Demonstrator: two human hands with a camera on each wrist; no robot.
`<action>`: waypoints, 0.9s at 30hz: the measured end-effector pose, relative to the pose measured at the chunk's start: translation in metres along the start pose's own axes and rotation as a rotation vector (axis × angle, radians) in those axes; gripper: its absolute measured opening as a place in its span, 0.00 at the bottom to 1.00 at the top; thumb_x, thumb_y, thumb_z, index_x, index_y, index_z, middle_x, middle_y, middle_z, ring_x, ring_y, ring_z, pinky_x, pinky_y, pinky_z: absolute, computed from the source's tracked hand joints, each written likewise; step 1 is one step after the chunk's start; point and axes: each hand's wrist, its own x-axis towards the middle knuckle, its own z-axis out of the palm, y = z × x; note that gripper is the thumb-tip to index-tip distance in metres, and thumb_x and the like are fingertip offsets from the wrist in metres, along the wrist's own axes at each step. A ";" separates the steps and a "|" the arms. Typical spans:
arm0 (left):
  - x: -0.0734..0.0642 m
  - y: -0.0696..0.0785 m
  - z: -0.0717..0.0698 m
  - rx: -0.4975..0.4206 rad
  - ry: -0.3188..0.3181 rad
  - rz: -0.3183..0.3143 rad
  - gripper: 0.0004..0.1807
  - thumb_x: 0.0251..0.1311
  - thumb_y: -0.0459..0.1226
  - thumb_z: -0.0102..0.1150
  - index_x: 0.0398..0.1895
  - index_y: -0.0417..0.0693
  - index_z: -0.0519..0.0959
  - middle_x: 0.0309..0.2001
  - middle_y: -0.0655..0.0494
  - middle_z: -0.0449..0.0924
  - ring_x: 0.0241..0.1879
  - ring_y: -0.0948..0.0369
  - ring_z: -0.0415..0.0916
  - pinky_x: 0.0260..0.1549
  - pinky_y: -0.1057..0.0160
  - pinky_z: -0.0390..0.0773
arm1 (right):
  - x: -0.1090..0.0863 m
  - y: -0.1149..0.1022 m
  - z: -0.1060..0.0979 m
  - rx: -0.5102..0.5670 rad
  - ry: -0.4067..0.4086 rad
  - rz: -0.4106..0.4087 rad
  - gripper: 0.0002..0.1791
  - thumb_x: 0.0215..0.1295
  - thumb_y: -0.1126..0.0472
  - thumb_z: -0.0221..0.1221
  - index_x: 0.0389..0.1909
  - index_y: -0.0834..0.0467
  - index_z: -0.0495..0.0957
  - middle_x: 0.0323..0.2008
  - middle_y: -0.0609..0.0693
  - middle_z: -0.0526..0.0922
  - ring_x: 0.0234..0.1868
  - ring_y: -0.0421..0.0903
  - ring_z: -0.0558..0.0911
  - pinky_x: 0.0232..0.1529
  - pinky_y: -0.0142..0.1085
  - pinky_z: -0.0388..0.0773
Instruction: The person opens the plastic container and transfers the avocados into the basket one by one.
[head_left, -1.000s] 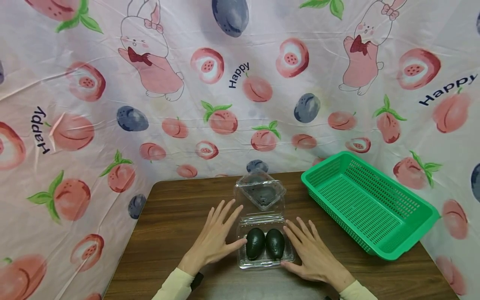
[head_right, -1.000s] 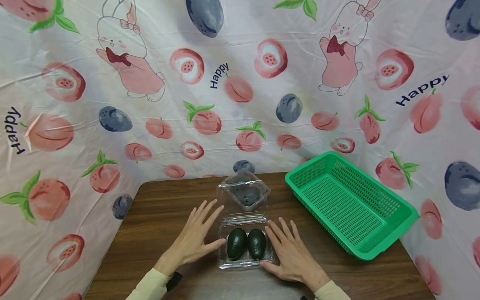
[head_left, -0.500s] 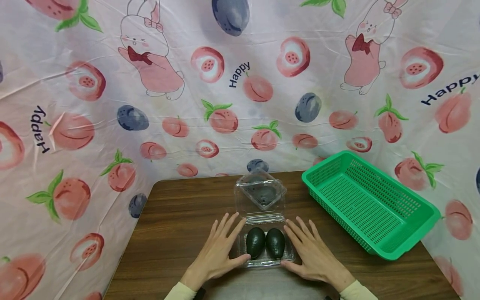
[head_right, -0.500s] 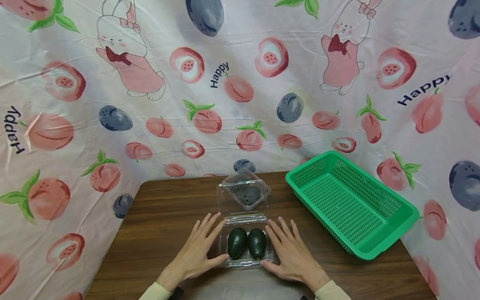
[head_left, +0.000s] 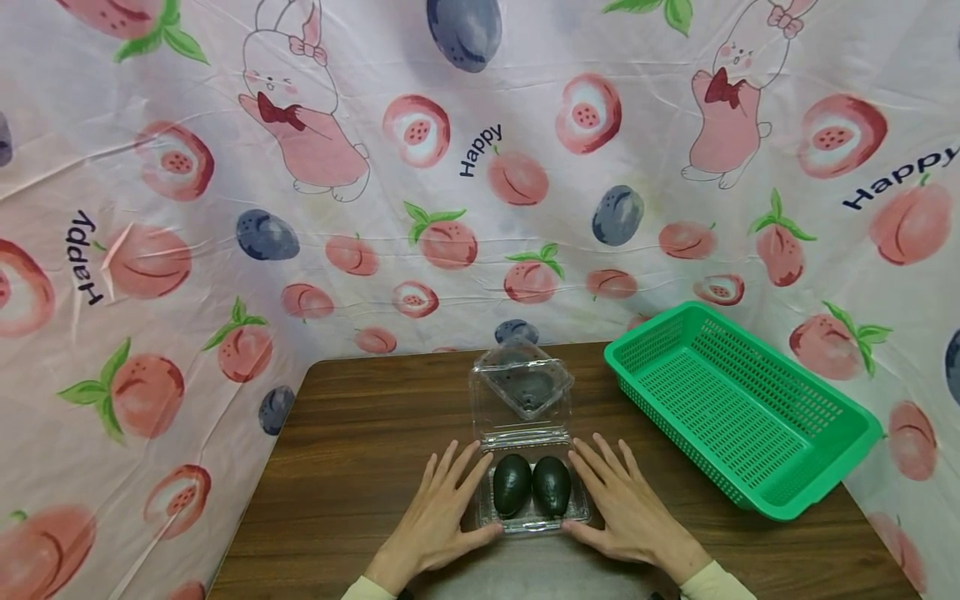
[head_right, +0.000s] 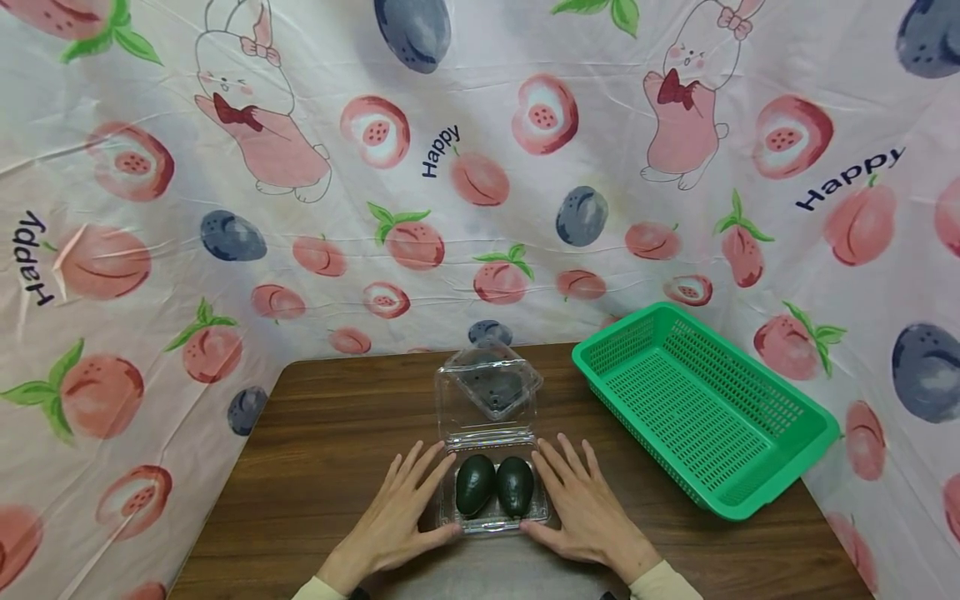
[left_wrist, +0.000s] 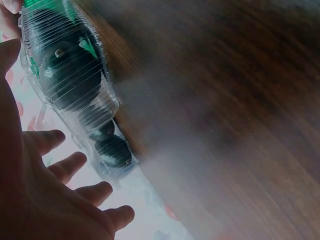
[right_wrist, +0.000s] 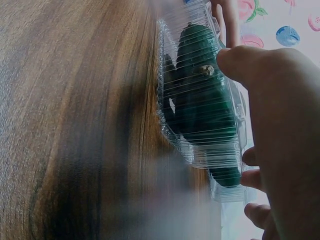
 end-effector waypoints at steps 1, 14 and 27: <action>0.000 0.000 0.001 0.000 0.003 0.000 0.58 0.69 0.72 0.65 0.93 0.55 0.59 0.92 0.47 0.56 0.90 0.31 0.54 0.83 0.21 0.60 | 0.000 0.000 0.000 0.001 0.000 0.000 0.55 0.68 0.25 0.69 0.83 0.60 0.74 0.84 0.57 0.74 0.87 0.67 0.69 0.82 0.71 0.62; -0.003 -0.002 0.006 0.004 0.010 -0.009 0.59 0.70 0.73 0.63 0.91 0.47 0.61 0.91 0.48 0.60 0.90 0.33 0.55 0.83 0.22 0.61 | 0.000 0.000 0.000 0.000 -0.001 0.004 0.55 0.68 0.25 0.69 0.82 0.60 0.74 0.84 0.58 0.75 0.87 0.68 0.69 0.82 0.71 0.62; -0.003 -0.003 0.006 0.016 0.017 0.003 0.59 0.70 0.73 0.63 0.91 0.46 0.62 0.91 0.48 0.60 0.90 0.33 0.54 0.83 0.22 0.61 | 0.006 -0.001 -0.006 0.001 0.030 -0.028 0.52 0.69 0.26 0.69 0.85 0.53 0.72 0.84 0.59 0.73 0.86 0.70 0.68 0.85 0.70 0.58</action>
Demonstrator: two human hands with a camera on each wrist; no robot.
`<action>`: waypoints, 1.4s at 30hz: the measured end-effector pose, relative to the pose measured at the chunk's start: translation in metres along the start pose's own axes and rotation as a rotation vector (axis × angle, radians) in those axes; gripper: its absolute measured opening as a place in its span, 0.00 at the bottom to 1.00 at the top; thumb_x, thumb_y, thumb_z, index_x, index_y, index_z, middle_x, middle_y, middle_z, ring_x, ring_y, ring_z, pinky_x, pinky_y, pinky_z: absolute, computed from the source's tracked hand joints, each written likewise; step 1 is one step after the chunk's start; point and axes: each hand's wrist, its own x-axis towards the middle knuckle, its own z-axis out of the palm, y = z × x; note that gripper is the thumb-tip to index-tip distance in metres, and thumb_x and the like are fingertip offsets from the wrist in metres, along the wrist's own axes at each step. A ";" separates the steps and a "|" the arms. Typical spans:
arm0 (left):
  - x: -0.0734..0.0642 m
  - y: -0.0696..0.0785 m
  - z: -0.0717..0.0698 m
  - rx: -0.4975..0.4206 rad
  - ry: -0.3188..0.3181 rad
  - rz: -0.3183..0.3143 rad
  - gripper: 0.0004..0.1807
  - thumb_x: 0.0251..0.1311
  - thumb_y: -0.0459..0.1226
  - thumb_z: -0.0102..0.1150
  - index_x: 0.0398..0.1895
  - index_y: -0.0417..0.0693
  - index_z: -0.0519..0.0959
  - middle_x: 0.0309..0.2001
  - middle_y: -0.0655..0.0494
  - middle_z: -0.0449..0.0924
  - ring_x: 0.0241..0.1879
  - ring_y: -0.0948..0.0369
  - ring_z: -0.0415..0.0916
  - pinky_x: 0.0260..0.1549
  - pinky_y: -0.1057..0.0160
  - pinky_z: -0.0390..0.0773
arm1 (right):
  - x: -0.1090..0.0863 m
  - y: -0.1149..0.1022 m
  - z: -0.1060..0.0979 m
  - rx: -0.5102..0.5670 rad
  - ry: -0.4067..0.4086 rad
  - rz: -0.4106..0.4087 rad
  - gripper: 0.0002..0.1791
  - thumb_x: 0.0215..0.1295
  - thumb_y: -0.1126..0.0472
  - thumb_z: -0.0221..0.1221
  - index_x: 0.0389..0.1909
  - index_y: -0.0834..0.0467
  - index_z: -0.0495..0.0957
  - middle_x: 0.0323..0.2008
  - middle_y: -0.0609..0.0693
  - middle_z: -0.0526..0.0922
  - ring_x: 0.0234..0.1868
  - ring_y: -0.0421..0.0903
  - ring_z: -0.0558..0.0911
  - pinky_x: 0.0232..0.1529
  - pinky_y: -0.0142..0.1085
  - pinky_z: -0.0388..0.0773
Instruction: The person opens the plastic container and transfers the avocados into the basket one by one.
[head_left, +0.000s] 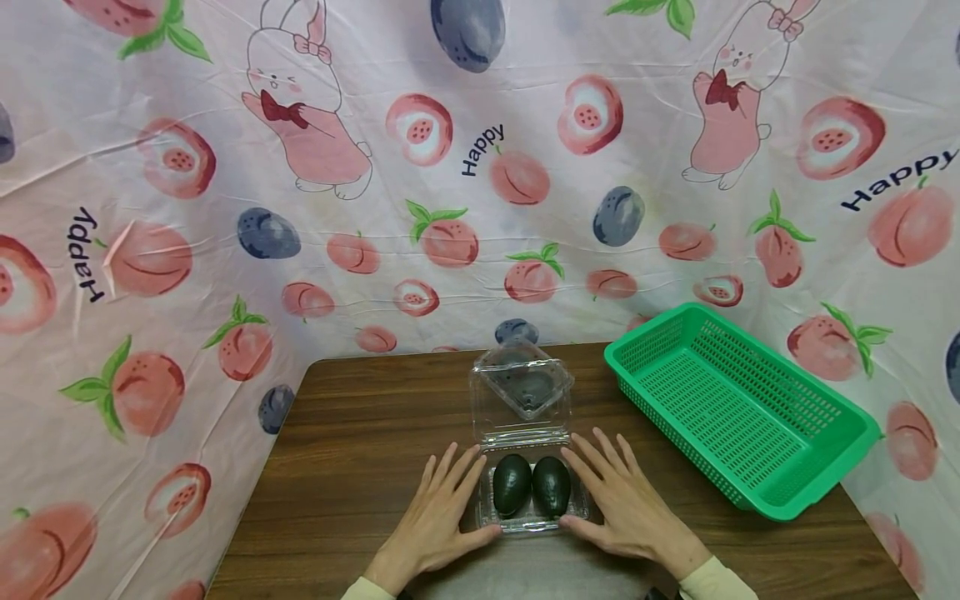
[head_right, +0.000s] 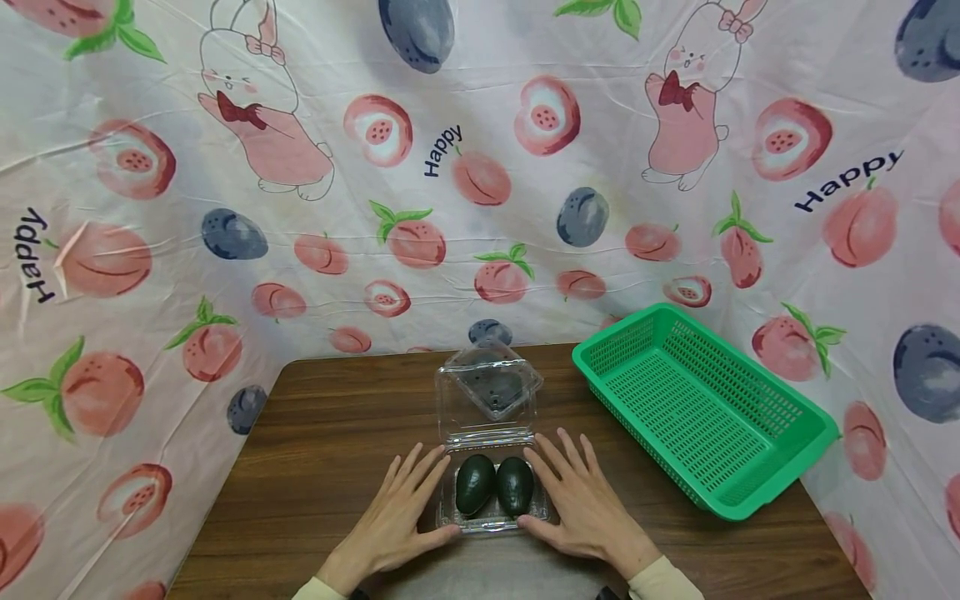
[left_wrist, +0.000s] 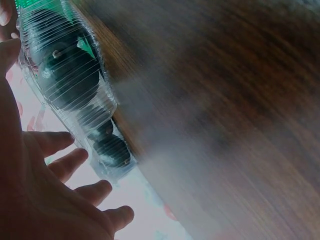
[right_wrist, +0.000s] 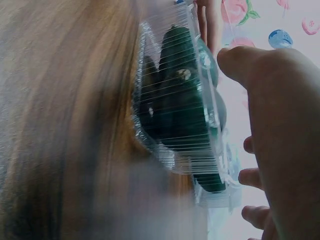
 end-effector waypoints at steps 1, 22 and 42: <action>0.000 0.000 0.000 0.001 0.000 -0.001 0.59 0.70 0.73 0.63 0.91 0.47 0.62 0.91 0.48 0.60 0.90 0.33 0.54 0.83 0.22 0.61 | 0.001 0.000 -0.001 -0.006 0.004 -0.003 0.52 0.69 0.26 0.69 0.85 0.52 0.72 0.84 0.58 0.73 0.86 0.69 0.68 0.87 0.68 0.56; -0.001 0.000 -0.003 0.009 -0.018 -0.005 0.59 0.71 0.74 0.61 0.92 0.48 0.60 0.91 0.48 0.60 0.91 0.34 0.53 0.84 0.21 0.59 | 0.022 -0.012 -0.011 0.007 -0.039 -0.117 0.49 0.72 0.29 0.69 0.85 0.51 0.72 0.81 0.59 0.77 0.82 0.68 0.76 0.80 0.68 0.74; -0.002 0.000 -0.002 -0.011 -0.008 -0.001 0.58 0.71 0.74 0.61 0.91 0.47 0.62 0.90 0.48 0.62 0.90 0.33 0.54 0.83 0.21 0.59 | 0.035 -0.017 -0.013 0.057 -0.146 -0.135 0.42 0.79 0.32 0.64 0.82 0.55 0.75 0.77 0.58 0.81 0.75 0.58 0.83 0.73 0.58 0.84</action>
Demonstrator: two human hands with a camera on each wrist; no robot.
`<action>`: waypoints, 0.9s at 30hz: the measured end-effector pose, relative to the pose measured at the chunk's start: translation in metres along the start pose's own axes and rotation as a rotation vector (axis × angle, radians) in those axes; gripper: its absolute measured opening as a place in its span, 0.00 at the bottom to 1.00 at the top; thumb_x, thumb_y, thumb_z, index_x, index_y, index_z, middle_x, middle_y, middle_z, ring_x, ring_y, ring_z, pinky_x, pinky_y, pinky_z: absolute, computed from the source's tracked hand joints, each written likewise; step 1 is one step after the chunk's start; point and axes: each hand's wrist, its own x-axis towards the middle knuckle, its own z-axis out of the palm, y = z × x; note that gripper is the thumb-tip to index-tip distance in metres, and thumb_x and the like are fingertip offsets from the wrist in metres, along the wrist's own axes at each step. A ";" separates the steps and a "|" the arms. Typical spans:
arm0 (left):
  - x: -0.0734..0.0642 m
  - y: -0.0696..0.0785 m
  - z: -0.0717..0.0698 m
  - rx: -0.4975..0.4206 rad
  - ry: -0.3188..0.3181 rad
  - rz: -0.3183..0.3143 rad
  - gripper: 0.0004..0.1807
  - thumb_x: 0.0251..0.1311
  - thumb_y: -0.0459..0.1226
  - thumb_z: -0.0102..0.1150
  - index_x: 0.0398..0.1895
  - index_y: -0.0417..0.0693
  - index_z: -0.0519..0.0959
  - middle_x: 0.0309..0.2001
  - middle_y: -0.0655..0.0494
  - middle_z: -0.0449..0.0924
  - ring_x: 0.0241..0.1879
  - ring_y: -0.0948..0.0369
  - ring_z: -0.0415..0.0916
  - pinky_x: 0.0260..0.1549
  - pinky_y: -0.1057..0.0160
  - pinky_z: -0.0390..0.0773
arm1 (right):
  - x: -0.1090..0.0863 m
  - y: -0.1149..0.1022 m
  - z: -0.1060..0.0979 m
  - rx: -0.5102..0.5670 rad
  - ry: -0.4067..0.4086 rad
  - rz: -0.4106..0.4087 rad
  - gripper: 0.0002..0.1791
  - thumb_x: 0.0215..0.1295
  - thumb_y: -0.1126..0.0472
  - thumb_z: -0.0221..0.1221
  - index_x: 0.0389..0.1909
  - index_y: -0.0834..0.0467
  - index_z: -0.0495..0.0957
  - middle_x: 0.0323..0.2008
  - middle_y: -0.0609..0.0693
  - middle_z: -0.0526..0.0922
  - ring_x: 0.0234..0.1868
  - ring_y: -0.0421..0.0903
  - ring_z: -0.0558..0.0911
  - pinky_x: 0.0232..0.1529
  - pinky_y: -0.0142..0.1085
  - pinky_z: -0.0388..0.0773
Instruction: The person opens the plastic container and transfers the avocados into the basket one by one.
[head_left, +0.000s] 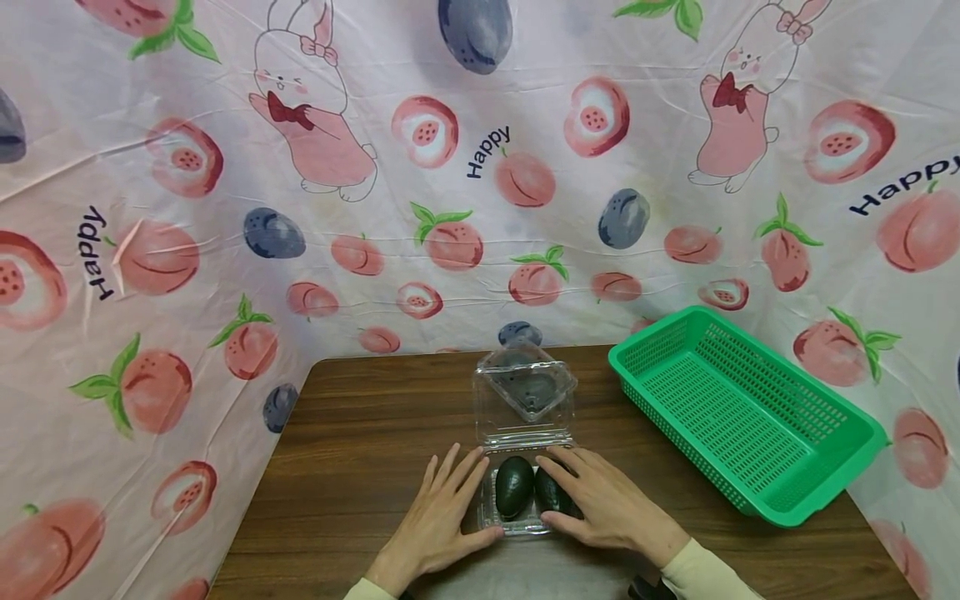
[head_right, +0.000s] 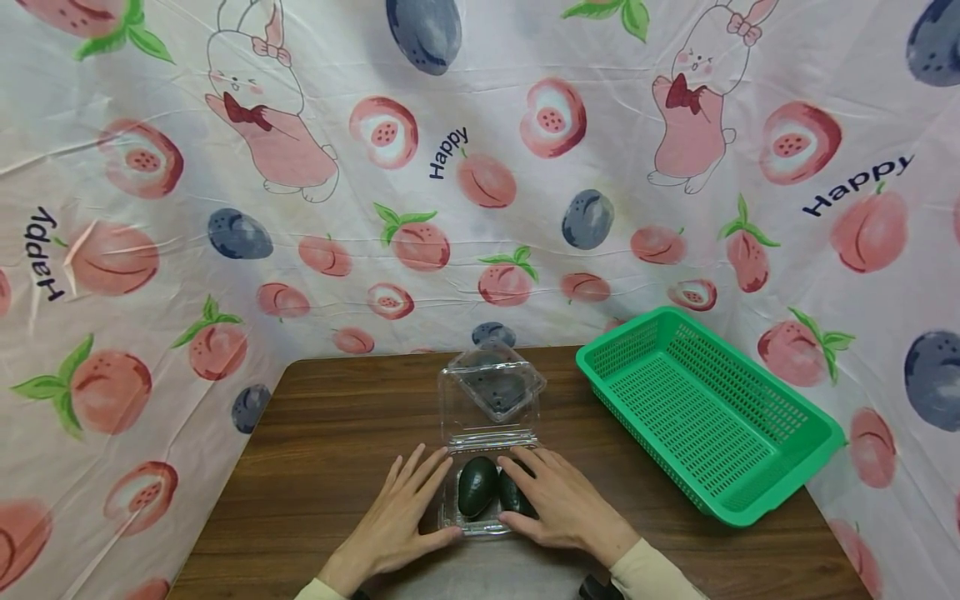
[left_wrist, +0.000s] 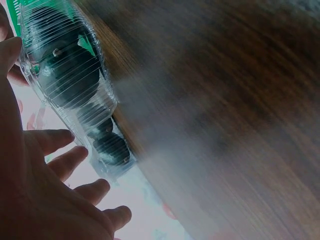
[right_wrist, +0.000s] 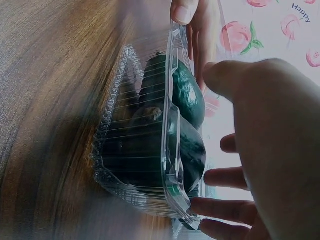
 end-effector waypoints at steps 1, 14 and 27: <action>0.000 0.000 0.000 0.001 0.000 0.000 0.58 0.71 0.74 0.61 0.91 0.47 0.62 0.90 0.48 0.63 0.90 0.33 0.54 0.83 0.21 0.59 | 0.001 0.000 0.000 -0.003 -0.002 -0.001 0.42 0.79 0.32 0.65 0.81 0.55 0.76 0.77 0.58 0.81 0.74 0.58 0.84 0.73 0.58 0.84; -0.001 0.001 0.001 0.005 0.009 -0.004 0.58 0.71 0.74 0.61 0.90 0.48 0.64 0.90 0.49 0.63 0.90 0.34 0.55 0.84 0.22 0.60 | 0.006 0.000 -0.001 -0.040 -0.038 -0.008 0.40 0.76 0.35 0.68 0.77 0.58 0.80 0.71 0.57 0.86 0.67 0.57 0.89 0.72 0.58 0.85; -0.002 0.000 0.002 0.014 0.002 -0.011 0.58 0.71 0.76 0.58 0.91 0.49 0.63 0.91 0.51 0.61 0.90 0.34 0.55 0.84 0.23 0.60 | 0.012 0.000 0.003 -0.087 -0.025 -0.057 0.39 0.73 0.38 0.72 0.75 0.59 0.81 0.67 0.56 0.88 0.64 0.55 0.90 0.73 0.55 0.85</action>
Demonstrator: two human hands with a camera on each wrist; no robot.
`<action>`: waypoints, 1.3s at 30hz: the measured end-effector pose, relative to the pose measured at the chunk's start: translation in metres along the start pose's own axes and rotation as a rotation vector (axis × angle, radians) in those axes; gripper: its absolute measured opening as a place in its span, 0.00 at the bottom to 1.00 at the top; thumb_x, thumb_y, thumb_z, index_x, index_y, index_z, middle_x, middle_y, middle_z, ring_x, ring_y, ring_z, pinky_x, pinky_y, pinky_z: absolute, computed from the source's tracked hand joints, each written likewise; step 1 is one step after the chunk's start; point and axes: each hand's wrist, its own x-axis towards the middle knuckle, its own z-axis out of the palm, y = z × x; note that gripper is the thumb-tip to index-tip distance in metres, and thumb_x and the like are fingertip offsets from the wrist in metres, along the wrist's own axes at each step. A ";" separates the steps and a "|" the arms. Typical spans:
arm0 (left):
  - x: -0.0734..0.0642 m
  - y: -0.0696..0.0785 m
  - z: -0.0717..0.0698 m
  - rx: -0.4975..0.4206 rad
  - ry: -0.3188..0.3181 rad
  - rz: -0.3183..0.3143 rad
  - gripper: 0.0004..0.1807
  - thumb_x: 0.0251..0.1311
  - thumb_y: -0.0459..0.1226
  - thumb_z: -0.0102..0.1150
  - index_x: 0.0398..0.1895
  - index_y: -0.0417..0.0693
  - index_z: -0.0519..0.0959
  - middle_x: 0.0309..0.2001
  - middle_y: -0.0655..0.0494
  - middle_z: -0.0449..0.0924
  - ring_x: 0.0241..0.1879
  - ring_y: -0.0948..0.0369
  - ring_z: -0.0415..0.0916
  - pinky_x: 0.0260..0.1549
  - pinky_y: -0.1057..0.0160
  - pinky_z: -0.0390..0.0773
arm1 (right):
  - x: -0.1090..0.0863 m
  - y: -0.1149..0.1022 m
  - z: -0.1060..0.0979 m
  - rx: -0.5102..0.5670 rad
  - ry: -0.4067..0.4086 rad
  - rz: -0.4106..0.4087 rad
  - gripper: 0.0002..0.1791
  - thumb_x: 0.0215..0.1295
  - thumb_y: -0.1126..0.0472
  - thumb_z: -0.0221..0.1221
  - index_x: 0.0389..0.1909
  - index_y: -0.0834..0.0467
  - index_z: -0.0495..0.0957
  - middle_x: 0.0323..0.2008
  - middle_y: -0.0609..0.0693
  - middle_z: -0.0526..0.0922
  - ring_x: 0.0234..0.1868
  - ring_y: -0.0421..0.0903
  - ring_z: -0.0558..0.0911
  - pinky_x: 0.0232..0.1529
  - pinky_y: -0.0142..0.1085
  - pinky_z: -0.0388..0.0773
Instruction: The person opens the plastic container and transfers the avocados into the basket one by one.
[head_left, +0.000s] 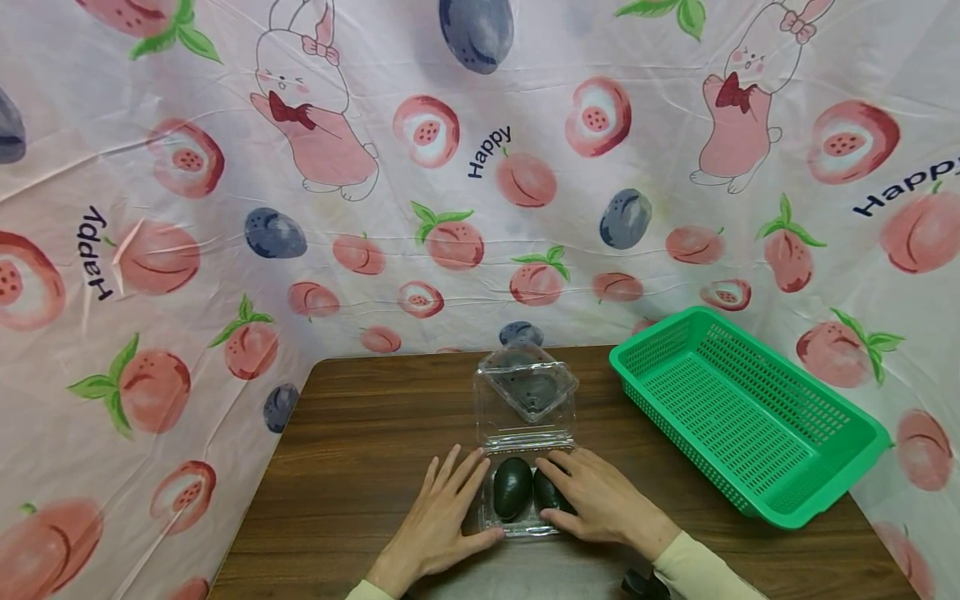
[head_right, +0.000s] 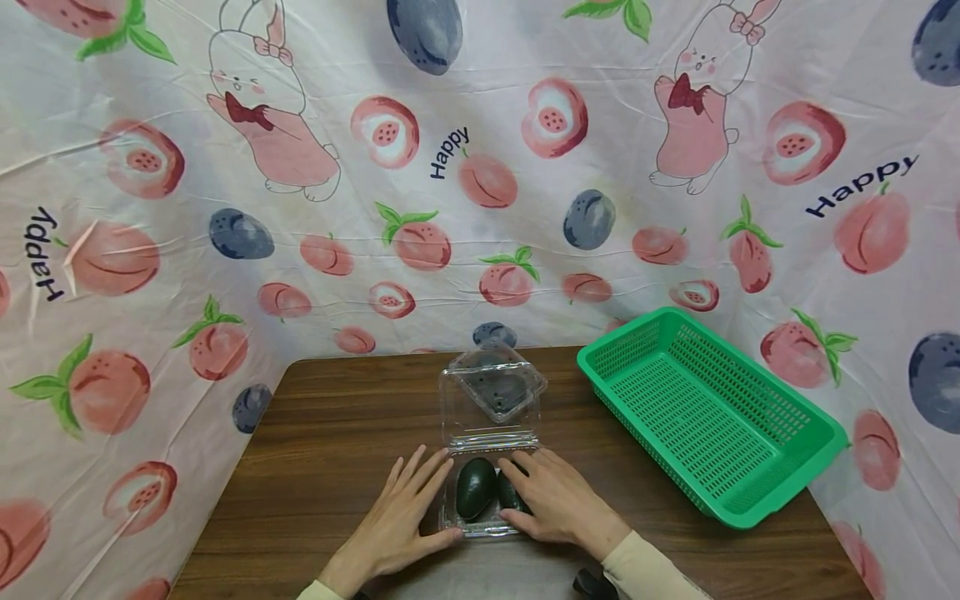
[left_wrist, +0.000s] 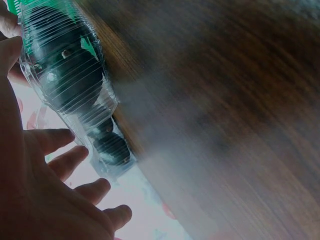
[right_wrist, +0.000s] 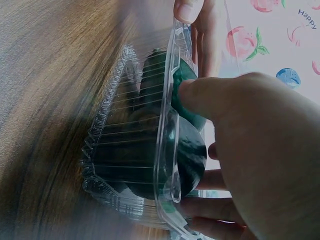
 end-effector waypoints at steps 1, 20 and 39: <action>0.000 0.000 0.000 0.000 -0.001 0.001 0.58 0.71 0.76 0.58 0.91 0.49 0.63 0.91 0.51 0.61 0.90 0.34 0.55 0.84 0.23 0.60 | 0.001 0.000 0.000 0.001 0.000 -0.005 0.39 0.73 0.38 0.72 0.75 0.59 0.81 0.67 0.56 0.88 0.64 0.54 0.90 0.73 0.54 0.86; 0.003 -0.003 -0.003 -0.025 -0.011 0.000 0.58 0.70 0.76 0.60 0.91 0.49 0.63 0.91 0.50 0.61 0.90 0.34 0.55 0.84 0.23 0.60 | 0.017 0.003 -0.002 0.111 -0.108 -0.046 0.35 0.72 0.46 0.76 0.73 0.59 0.82 0.69 0.58 0.85 0.67 0.58 0.88 0.63 0.55 0.91; 0.002 -0.002 -0.002 -0.042 -0.012 -0.007 0.58 0.70 0.74 0.64 0.91 0.50 0.62 0.91 0.51 0.61 0.91 0.35 0.54 0.85 0.23 0.59 | 0.023 0.006 0.001 0.121 -0.137 -0.044 0.34 0.69 0.50 0.78 0.72 0.59 0.83 0.69 0.58 0.86 0.67 0.57 0.88 0.59 0.51 0.93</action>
